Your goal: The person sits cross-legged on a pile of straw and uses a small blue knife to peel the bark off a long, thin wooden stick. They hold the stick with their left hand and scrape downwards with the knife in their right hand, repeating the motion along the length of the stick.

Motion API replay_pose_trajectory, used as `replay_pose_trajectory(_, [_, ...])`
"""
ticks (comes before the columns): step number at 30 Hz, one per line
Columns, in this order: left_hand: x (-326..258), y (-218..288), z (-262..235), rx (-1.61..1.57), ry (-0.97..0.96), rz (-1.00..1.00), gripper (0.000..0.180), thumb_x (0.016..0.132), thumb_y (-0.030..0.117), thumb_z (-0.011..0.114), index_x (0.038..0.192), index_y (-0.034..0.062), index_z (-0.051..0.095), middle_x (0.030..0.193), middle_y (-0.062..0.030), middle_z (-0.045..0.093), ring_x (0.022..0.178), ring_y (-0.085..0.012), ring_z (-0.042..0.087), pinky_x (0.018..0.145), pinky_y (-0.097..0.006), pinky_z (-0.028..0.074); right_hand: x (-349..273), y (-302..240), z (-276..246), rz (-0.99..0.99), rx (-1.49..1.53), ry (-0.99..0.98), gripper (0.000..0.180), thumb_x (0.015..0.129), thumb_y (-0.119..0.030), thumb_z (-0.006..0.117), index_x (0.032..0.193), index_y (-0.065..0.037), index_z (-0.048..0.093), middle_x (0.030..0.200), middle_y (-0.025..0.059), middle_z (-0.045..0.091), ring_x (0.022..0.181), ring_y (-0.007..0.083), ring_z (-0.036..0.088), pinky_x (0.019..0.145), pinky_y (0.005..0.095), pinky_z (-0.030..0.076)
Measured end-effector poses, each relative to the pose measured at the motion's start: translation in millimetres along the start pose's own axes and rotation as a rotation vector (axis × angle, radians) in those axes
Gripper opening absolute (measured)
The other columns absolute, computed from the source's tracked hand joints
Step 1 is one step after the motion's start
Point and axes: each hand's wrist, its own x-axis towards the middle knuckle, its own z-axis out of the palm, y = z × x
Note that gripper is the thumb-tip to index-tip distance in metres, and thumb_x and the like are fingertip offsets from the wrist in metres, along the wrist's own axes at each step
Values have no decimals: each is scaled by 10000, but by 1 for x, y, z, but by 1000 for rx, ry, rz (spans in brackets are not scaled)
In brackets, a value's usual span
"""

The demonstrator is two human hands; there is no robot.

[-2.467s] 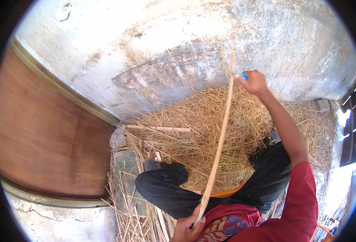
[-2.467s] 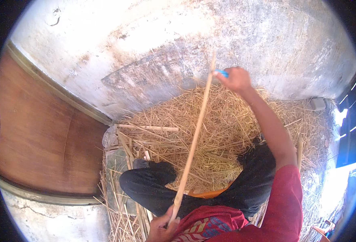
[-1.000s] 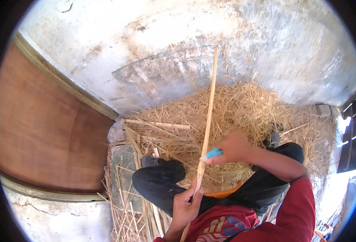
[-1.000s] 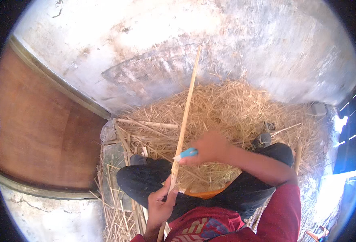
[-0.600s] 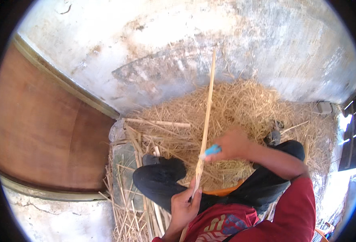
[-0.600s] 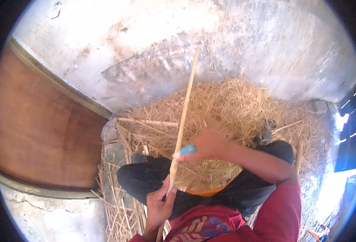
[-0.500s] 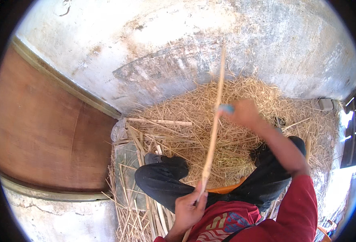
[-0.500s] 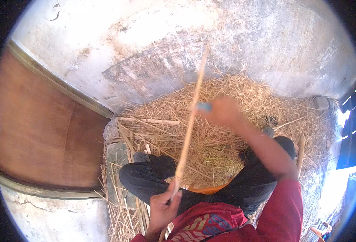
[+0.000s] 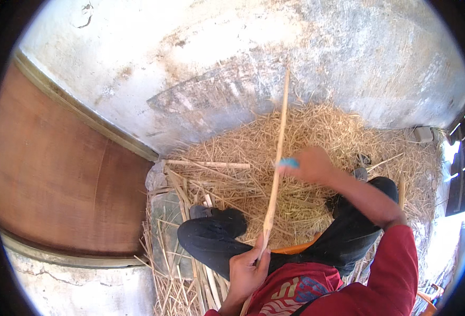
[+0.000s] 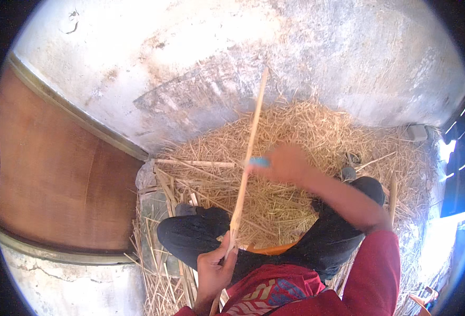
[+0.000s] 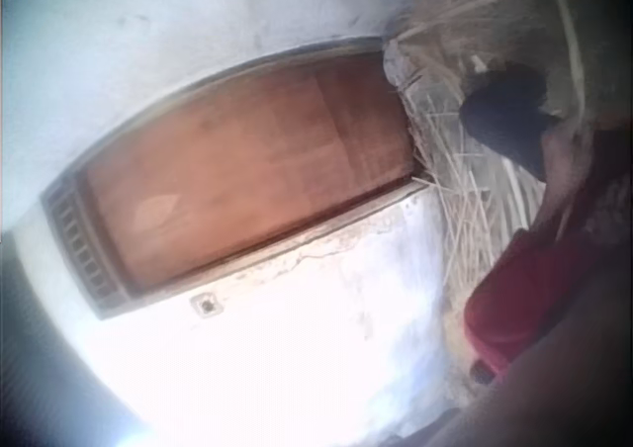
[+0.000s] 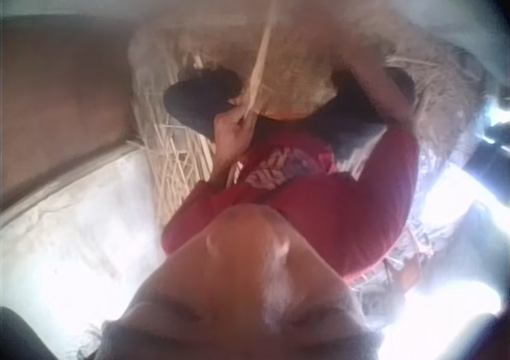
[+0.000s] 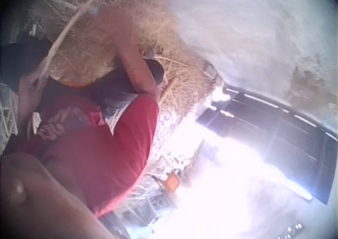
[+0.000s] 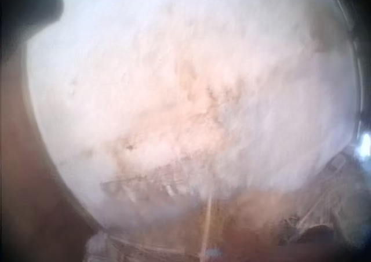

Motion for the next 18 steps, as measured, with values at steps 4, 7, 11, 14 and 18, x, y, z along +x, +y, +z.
replay_pose_trajectory(4, [-3, -7, 1, -13, 71, 83, 389, 828, 26, 643, 1208, -21, 580, 597, -22, 558, 584, 1, 459, 525, -182, 400, -31, -29, 8, -349, 56, 20, 863, 765, -836, 306, 674, -61, 677, 566, 136, 595, 593, 295, 645, 562, 449, 500])
replay_pose_trajectory(7, [-12, 5, -2, 2, 21, 54, 371, 819, 70, 657, 1176, -17, 601, 598, -155, 584, 488, -110, 577, 499, -266, 458, 15, 13, 4, 113, 38, 77, 861, 771, -826, 316, 705, -51, 685, 597, 158, 611, 624, 322, 648, 596, 474, 499])
replay_pose_trajectory(11, [-14, 1, 2, -34, 8, 33, 356, 824, 65, 649, 1169, -14, 608, 584, -158, 572, 496, -88, 575, 498, -251, 450, 27, 36, 15, 42, 92, 206, 754, 777, -762, 432, 643, -50, 643, 526, 149, 571, 495, 320, 591, 508, 463, 468])
replay_pose_trajectory(14, [-17, -8, 1, -41, 40, 13, 349, 826, 59, 647, 1163, -24, 609, 544, -140, 515, 463, -69, 512, 478, -246, 427, -13, -10, 26, -209, 52, 156, 754, 759, -774, 444, 623, -56, 630, 513, 143, 558, 483, 316, 583, 492, 457, 458])
replay_pose_trajectory(18, [-20, -7, -5, 0, 24, 23, 350, 825, 49, 655, 1157, -47, 604, 524, -116, 477, 456, -55, 472, 461, -230, 404, -6, -6, 13, -318, -90, 159, 727, 732, -774, 488, 587, -73, 614, 474, 118, 519, 444, 282, 562, 441, 404, 437])
